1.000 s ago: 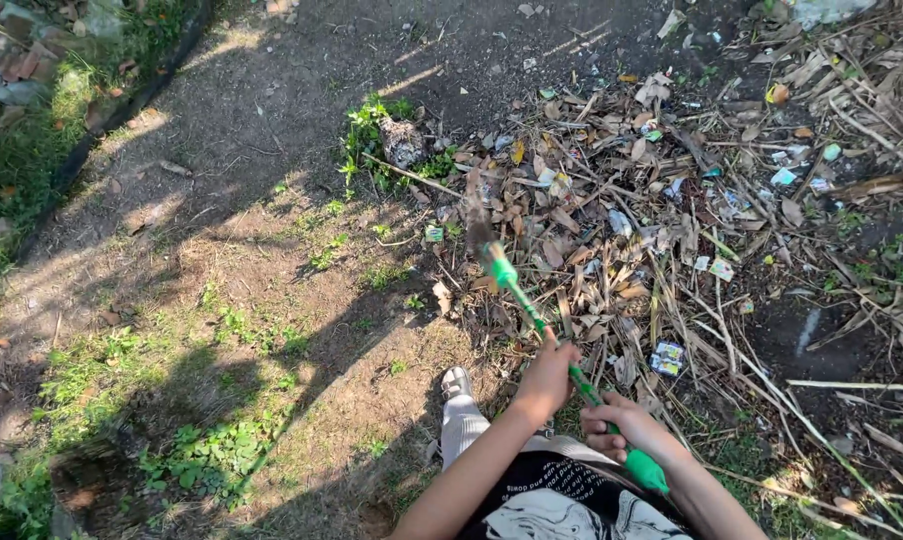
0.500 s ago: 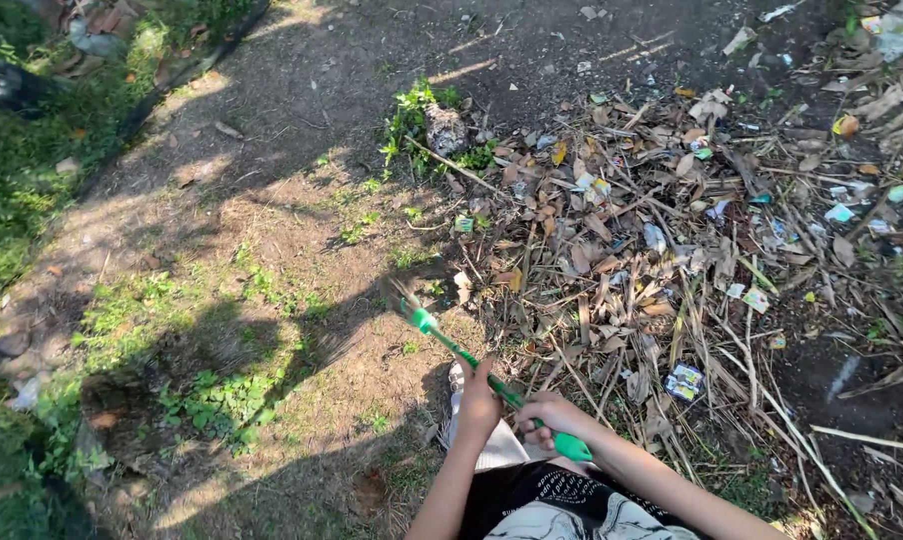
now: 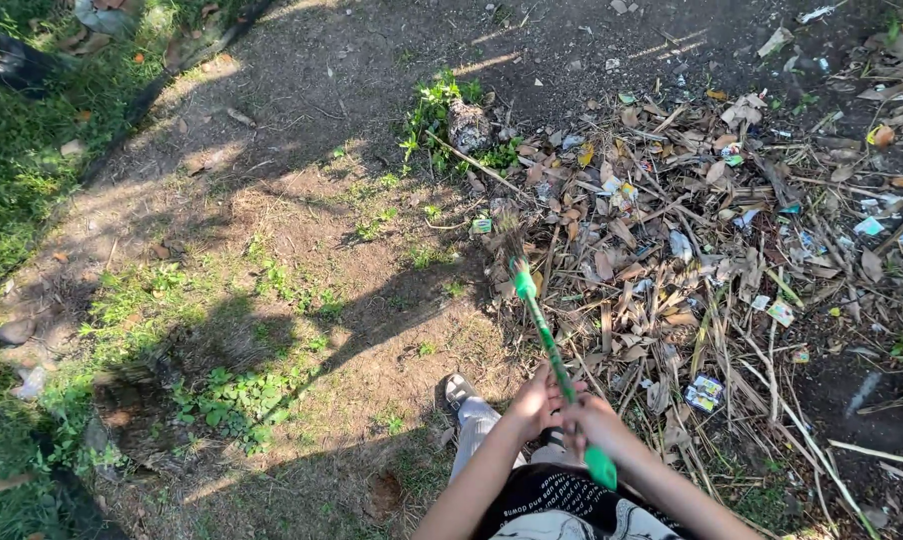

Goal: Sweeping dirt and debris in an outdoor area using a broom.

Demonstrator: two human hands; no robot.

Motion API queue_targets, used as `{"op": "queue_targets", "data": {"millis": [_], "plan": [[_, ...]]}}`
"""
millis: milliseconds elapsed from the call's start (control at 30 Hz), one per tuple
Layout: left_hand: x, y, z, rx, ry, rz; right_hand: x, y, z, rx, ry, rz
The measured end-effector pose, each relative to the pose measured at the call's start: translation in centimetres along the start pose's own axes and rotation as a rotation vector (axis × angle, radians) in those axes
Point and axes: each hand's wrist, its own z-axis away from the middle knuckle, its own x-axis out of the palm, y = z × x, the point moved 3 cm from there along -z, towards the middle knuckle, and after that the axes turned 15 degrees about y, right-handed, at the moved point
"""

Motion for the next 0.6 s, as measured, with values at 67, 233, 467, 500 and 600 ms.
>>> {"op": "queue_targets", "data": {"millis": [67, 233, 467, 500, 600], "plan": [[-0.5, 0.9, 1.5, -0.020, -0.027, 0.112, 1.8, -0.2, 4.5, 0.034, -0.014, -0.029], [-3.3, 5.8, 7.7, -0.105, 0.139, 0.398, 7.6, -2.8, 6.5, 0.097, -0.084, -0.087], [-14.1, 8.7, 3.3, -0.065, 0.467, 0.255, 19.7, -4.5, -2.8, 0.023, -0.222, 0.161], [-15.8, 8.1, 0.7, -0.093, 0.495, 0.242, 21.2, -4.1, -4.9, 0.019, -0.263, 0.187], [-19.0, 7.2, -6.7, -0.181, 0.574, 0.206, 21.3, -6.2, -7.6, 0.092, -0.213, 0.030]]}}
